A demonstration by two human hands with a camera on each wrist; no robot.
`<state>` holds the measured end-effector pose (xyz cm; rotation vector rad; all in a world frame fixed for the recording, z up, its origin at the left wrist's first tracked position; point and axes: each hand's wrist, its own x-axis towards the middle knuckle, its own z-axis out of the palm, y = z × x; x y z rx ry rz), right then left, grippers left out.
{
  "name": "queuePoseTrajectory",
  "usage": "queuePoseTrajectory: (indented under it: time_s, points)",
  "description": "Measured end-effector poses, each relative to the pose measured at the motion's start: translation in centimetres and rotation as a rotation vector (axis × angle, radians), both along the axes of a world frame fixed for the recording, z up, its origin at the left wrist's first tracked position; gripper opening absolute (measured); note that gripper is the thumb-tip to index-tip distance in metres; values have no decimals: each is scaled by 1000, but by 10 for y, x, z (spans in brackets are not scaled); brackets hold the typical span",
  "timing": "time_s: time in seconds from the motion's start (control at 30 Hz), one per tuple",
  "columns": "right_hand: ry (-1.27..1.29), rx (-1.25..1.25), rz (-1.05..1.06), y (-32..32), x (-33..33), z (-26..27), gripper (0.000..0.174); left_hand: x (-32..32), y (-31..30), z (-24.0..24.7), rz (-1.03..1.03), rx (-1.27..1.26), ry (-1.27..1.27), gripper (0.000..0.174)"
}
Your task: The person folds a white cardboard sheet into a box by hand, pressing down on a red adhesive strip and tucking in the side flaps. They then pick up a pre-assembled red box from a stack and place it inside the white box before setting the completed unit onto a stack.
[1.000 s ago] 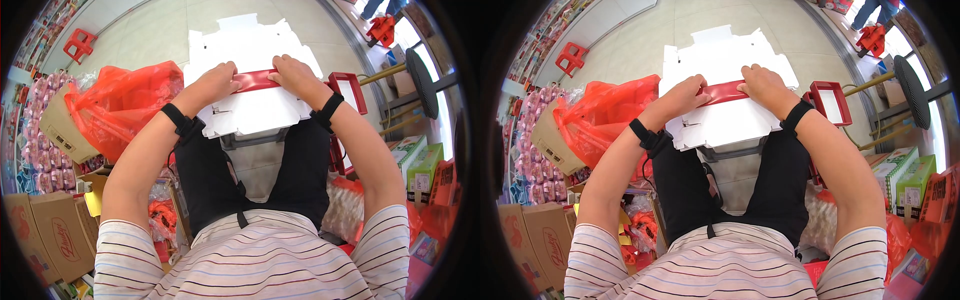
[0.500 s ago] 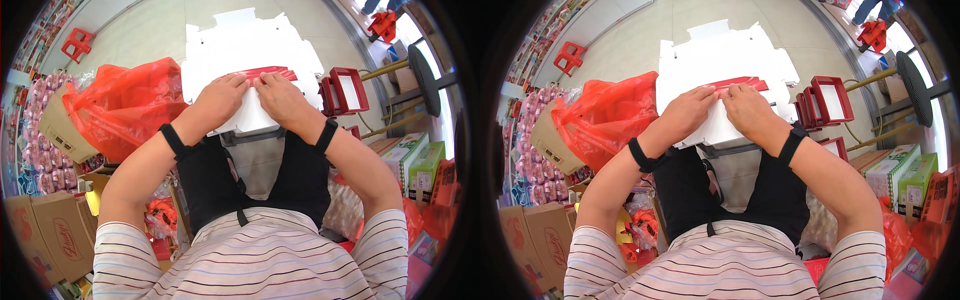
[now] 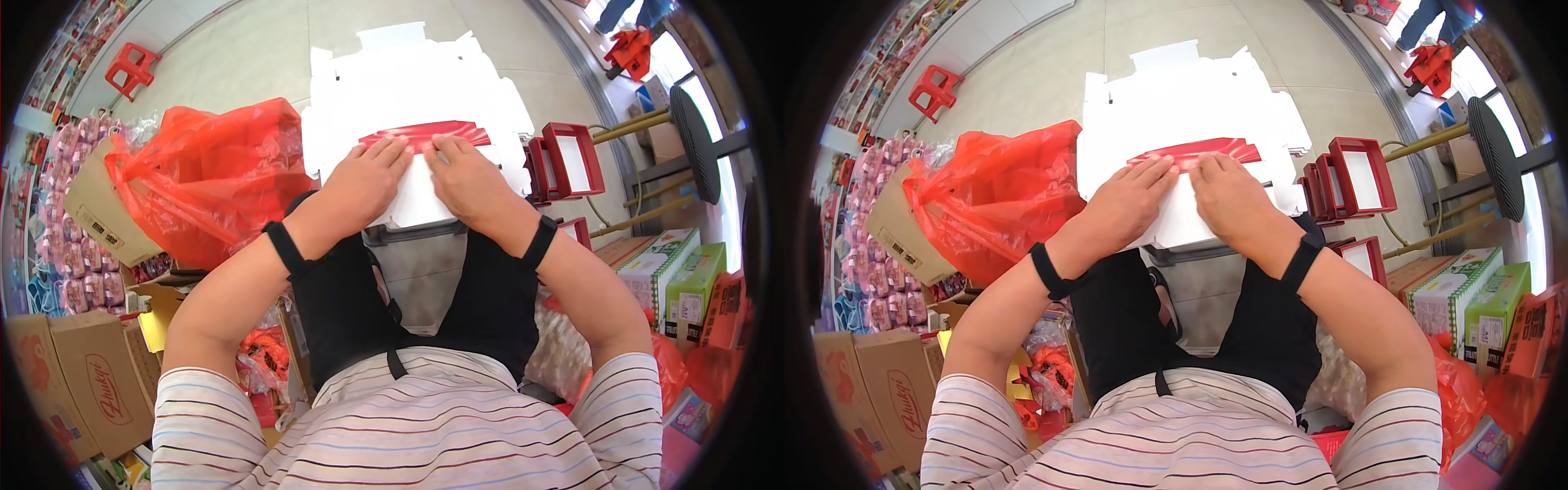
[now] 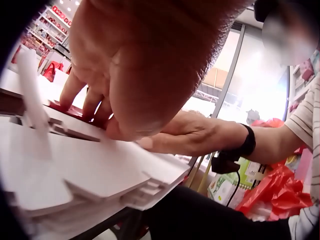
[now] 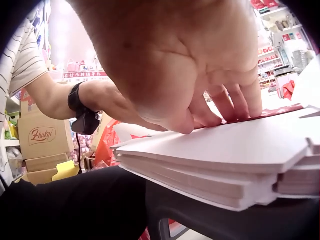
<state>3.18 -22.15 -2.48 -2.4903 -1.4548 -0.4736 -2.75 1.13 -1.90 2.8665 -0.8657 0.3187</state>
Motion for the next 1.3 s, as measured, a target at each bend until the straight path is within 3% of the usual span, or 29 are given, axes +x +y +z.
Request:
queuePoseTrajectory:
  time_s: [0.1, 0.2, 0.23, 0.33, 0.37, 0.47, 0.57, 0.67, 0.77, 0.87, 1.0, 1.07, 1.17, 1.3]
  points:
    - [-97, -77, -23, -24, 9, 5, 34, -13, 15, 7, 26, 28, 24, 52]
    - [55, -77, -73, -38, 12, 12, 28, -14, 26, 7, 60, -1, 84, 51]
    - [3, -156, 5, -40, 20, 15, 22, -11, 29, 9, 66, -30, 118, 50]
    - [177, 113, -99, -42, 32, 28, 19, 1, 36, 27, 174, -202, 90, 45]
    - [125, 260, -103, -47, 38, 35, 19, 2, 39, 31, 228, -278, 70, 43]
    - [-37, 272, -355, -77, 74, 33, 28, 14, 68, 32, 479, -415, -125, 38]
    - [407, 208, -468, -107, 111, 16, 33, 32, 100, 28, 689, -488, 264, 38]
    - [691, 265, -481, -107, 117, 4, 35, 24, 86, 22, 572, -339, -226, 43]
    - [839, 284, -535, -84, 90, 33, 36, 24, 57, 41, 264, -240, -193, 44]
    - [1027, 346, -564, -71, 82, 44, 34, 17, 29, 50, 104, -385, 433, 45]
    - [1096, 430, -535, -74, 74, 47, 31, -5, 4, 31, 37, -386, 509, 43]
    - [1118, 435, -488, -74, 75, 46, 30, -7, 3, 16, -44, -256, 344, 40]
    - [1166, 478, -412, -68, 70, 50, 26, 2, -1, 19, -66, -356, 581, 34]
    - [1121, 394, -424, -50, 75, 47, 29, -13, -9, 24, -116, -220, 534, 33]
